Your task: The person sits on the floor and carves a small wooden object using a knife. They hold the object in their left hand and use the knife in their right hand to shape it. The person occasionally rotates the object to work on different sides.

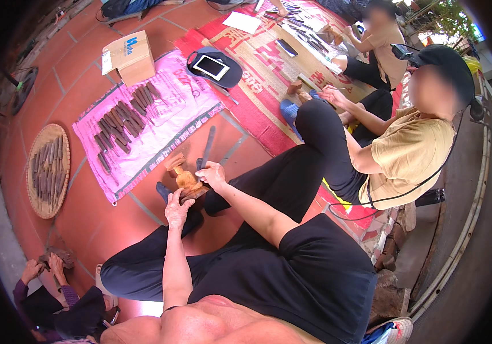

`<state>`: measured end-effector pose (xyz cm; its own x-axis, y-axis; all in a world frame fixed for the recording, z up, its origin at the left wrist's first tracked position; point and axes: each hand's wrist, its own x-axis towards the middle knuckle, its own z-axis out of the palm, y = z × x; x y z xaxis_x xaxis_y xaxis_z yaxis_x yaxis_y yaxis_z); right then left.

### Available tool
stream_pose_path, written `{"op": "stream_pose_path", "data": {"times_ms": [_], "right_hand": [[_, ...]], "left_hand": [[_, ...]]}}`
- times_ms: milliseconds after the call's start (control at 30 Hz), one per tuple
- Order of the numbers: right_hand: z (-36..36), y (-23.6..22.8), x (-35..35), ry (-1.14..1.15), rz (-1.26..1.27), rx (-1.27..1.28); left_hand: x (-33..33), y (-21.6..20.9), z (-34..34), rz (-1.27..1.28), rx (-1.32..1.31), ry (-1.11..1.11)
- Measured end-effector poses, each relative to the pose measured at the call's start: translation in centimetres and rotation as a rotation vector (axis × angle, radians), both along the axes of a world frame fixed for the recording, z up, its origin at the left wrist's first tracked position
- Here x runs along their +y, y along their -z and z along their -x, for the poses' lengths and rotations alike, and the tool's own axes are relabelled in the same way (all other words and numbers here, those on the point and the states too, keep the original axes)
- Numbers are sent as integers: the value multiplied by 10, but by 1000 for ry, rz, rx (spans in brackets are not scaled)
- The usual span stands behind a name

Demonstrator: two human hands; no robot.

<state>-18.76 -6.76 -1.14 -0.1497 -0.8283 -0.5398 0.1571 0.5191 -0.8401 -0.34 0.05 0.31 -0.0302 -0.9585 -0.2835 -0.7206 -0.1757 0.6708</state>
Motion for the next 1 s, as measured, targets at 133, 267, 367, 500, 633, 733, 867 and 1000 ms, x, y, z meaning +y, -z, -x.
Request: {"op": "stream_pose_path", "data": {"times_ms": [133,267,367,500,633,733,867,1000], "right_hand": [[7,-3,2,-57,43,-42],[9,2,10,-246,39,-13],[12,4,8,-63,45,-63],[10,1,9,-87,86,-106],[0,1,12,-225,154,-7],[2,2,9,-121,82,-48],[6,-3,6,15,78,-90],[2,0,9,-220,98,-17]], "left_hand": [[1,-1,1,17,-4,-21],[0,1,2,18,-6,-24],[-1,-5,3,4,-20,-16],[1,-3,1,6,-17,-23],[0,1,0,9,-10,-20],[0,0,1,2,-22,-21],[1,0,0,18,-11,-26],[0,1,0,20,-8,-11]]}}
